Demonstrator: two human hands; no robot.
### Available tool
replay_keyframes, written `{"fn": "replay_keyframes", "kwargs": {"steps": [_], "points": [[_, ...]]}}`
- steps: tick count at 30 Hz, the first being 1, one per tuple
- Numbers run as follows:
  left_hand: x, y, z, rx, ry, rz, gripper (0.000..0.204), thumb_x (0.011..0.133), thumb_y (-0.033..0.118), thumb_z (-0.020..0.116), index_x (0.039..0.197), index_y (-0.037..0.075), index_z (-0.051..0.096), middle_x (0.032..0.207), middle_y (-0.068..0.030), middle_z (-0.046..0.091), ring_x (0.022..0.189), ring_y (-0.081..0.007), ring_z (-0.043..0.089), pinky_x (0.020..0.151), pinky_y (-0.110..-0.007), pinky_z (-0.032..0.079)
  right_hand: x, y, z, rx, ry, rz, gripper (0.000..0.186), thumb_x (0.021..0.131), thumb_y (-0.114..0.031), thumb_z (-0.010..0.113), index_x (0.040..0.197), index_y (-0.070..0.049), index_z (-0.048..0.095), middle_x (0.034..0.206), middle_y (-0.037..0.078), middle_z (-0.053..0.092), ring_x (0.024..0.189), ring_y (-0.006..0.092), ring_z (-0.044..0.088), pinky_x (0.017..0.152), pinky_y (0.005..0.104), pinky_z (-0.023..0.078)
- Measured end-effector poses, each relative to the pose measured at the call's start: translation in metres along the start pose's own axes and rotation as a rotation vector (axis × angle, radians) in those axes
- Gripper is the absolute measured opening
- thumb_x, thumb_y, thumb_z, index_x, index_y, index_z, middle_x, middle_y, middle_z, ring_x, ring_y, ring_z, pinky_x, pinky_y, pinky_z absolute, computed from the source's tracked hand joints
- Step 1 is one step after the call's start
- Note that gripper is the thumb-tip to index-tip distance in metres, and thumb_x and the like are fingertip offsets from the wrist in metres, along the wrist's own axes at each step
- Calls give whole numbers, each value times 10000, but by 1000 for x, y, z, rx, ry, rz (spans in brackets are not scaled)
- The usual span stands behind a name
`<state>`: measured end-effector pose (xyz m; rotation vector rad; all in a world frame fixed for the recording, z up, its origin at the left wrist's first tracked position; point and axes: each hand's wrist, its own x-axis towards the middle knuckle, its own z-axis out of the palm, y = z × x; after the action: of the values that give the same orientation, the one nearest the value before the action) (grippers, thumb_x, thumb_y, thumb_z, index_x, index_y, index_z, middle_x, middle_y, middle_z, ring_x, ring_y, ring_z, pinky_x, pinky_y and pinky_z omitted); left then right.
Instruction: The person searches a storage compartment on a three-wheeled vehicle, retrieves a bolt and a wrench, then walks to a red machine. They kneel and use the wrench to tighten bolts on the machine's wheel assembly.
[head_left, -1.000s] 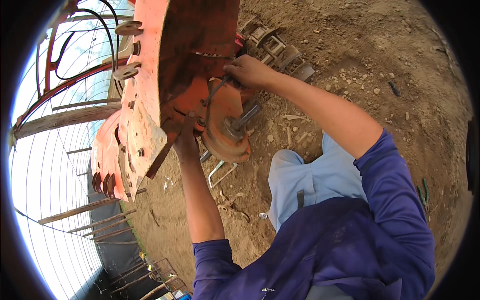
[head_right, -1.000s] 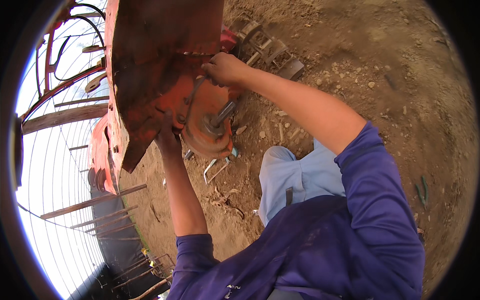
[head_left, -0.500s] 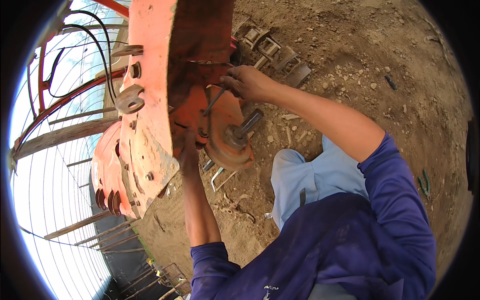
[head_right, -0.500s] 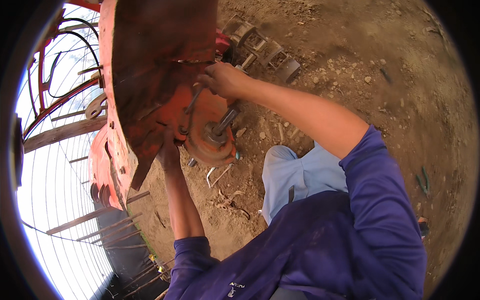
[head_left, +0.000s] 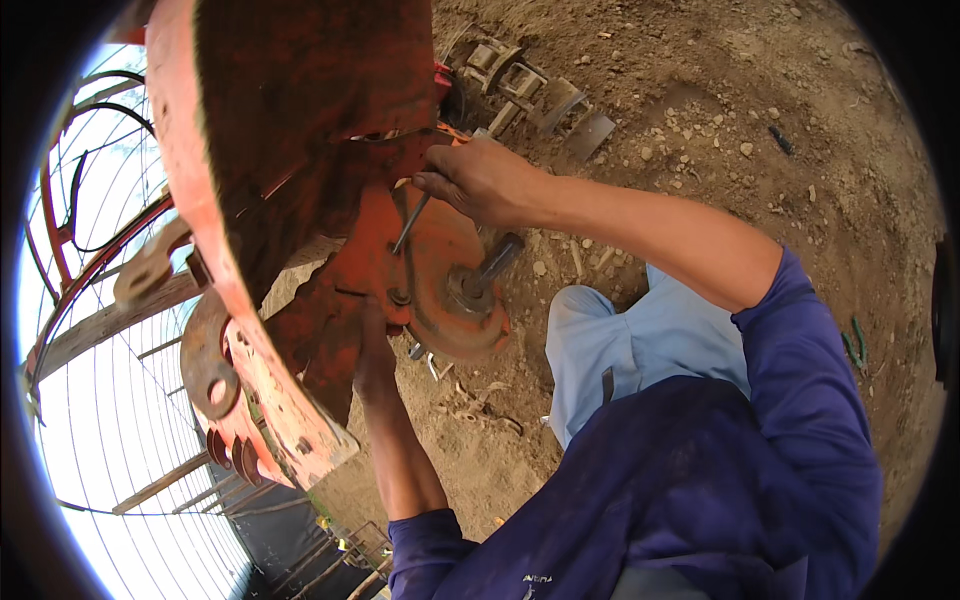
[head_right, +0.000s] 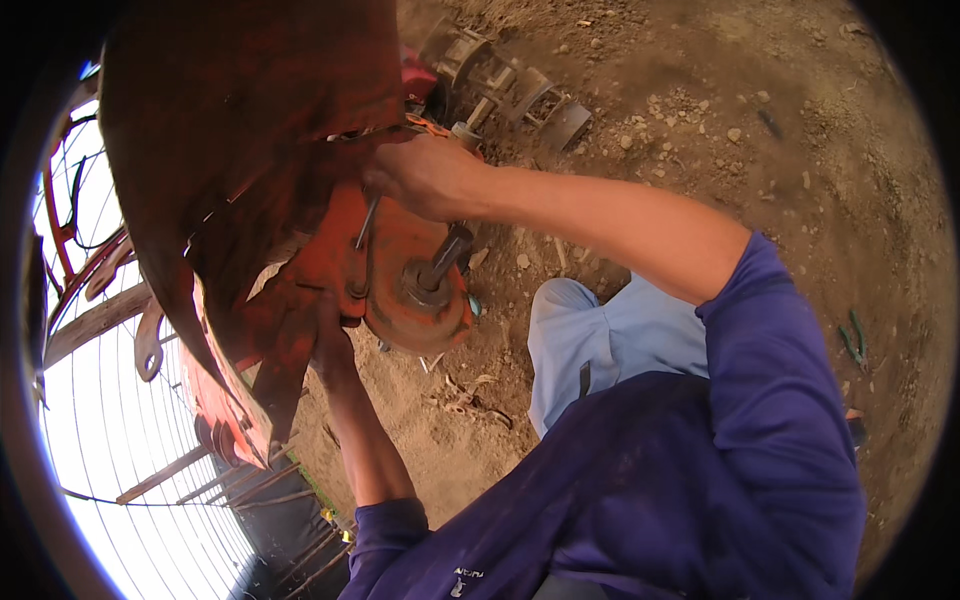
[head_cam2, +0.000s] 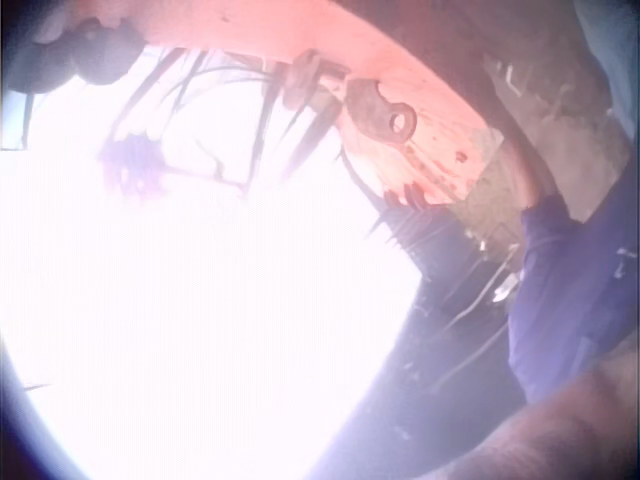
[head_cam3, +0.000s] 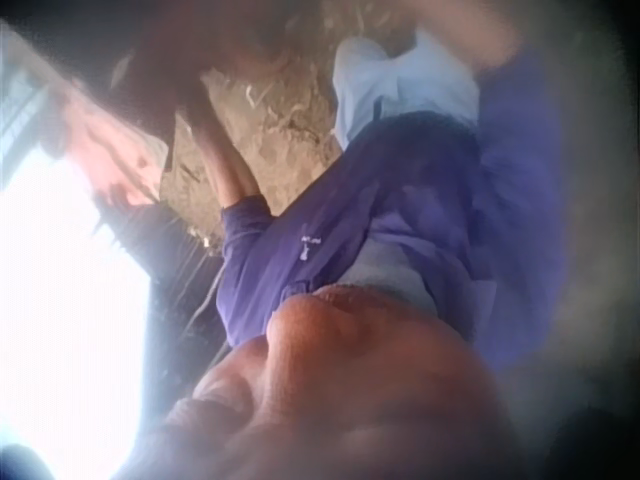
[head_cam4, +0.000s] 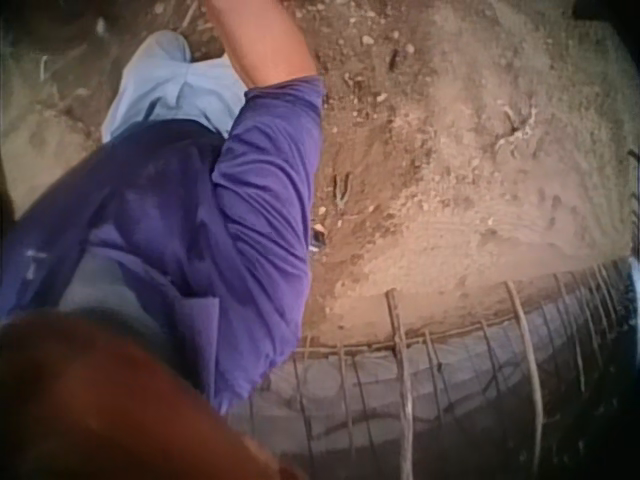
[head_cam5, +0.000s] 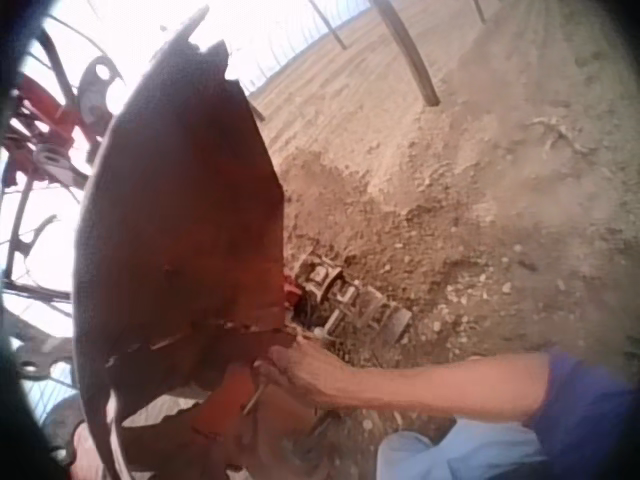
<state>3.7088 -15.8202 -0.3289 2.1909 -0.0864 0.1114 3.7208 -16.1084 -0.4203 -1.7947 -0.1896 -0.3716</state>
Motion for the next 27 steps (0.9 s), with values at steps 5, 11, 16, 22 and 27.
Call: {"fn": "replay_keyframes", "kwargs": {"steps": [5,11,16,22,27], "points": [[-7,-9,-19,6,-23,-35,372,983,269,708,1276,45,657,1046,-30,708,747,-96,644,528,-239,483,0,5,1,23,-37,122,405,1058,-438,533,1098,-65,686,927,224,718,940,454,684,846,538,538],[-12,9,-5,29,-40,-78,345,978,276,709,1239,52,675,1032,-25,709,727,-92,639,521,-234,474,1,4,-4,-34,-85,81,421,1043,-451,561,1006,-56,701,910,224,712,936,461,679,834,546,539],[-12,14,4,-36,22,-19,325,957,189,671,1252,53,651,1099,-42,700,780,-113,658,574,-263,512,4,4,-9,64,-16,134,479,1031,-481,564,926,-48,739,909,215,728,959,438,699,836,555,541],[-6,21,18,-216,-8,-36,498,946,152,638,1419,30,543,1353,-101,625,1166,-233,674,902,-402,629,4,6,-16,-74,-150,129,487,1043,-481,545,1014,-31,731,990,242,737,974,452,700,856,574,536],[-6,5,11,-227,21,85,499,939,148,635,1415,29,549,1331,-97,631,1128,-233,677,879,-379,613,2,10,-6,-63,-183,119,507,1055,-483,524,1026,-21,731,993,262,728,986,460,696,851,570,537]]}}
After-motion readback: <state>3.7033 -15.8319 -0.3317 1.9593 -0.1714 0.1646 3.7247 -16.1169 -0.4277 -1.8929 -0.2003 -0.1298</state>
